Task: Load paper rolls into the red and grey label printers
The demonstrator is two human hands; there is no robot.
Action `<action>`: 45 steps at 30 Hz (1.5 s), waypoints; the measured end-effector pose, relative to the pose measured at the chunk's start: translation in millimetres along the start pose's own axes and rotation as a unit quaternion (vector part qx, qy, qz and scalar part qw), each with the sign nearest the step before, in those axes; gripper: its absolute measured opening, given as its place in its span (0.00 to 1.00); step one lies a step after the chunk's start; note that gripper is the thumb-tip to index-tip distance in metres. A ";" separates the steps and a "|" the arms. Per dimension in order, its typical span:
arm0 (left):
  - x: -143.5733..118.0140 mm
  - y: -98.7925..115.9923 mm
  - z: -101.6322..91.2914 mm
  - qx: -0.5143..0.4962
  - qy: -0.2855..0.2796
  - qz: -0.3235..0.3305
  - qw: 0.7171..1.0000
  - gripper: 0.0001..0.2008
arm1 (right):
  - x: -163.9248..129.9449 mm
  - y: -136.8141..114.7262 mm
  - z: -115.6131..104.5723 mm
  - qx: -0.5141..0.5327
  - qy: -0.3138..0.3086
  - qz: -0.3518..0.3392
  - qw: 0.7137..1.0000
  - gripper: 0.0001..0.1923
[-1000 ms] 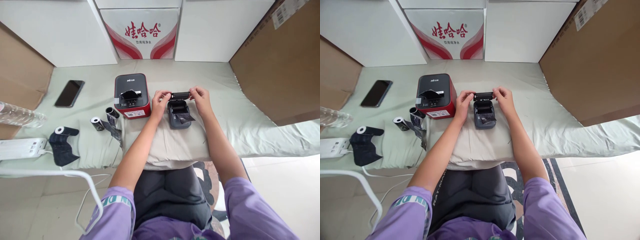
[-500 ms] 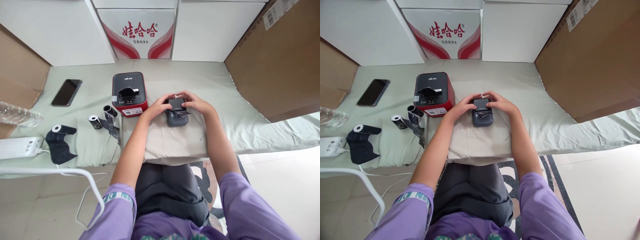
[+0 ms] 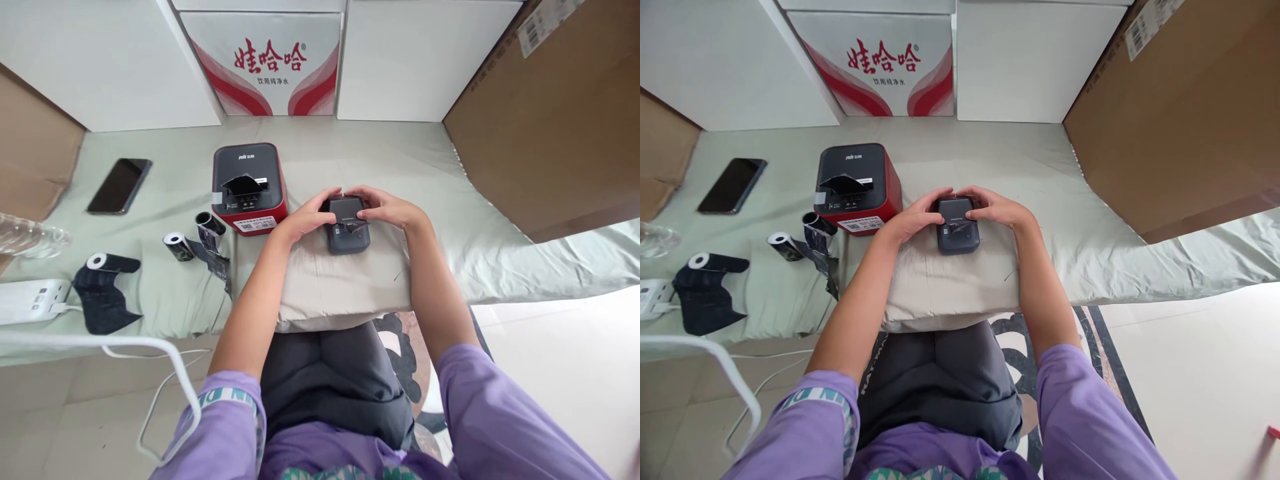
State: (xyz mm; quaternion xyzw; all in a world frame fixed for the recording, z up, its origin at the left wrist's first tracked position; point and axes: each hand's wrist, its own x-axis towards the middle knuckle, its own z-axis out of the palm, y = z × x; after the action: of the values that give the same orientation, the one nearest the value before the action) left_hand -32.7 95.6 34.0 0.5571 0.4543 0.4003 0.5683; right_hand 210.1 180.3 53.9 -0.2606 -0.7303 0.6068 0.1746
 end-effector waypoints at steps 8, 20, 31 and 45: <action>-1.5 -6.3 4.6 -0.017 0.019 0.028 0.999 0.43 | 4.2 6.7 -0.6 0.014 0.002 0.001 1.000 0.28; -62.8 34.8 11.6 0.114 0.216 0.205 0.948 0.25 | 7.5 10.1 4.8 0.132 0.142 0.032 0.980 0.27; -132.9 94.3 -135.7 0.233 0.278 -0.255 0.896 0.20 | 10.7 13.2 5.4 0.121 0.163 0.028 0.979 0.23; -113.2 107.8 -161.1 0.229 0.191 -0.255 0.920 0.15 | 11.1 13.6 8.7 0.125 0.182 0.031 0.975 0.21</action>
State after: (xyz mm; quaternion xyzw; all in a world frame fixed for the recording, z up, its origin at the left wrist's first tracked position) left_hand -212.4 36.6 154.8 0.4500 0.7605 0.2254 0.4103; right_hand 198.5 181.6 38.2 -0.3655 -0.5960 0.6407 0.3173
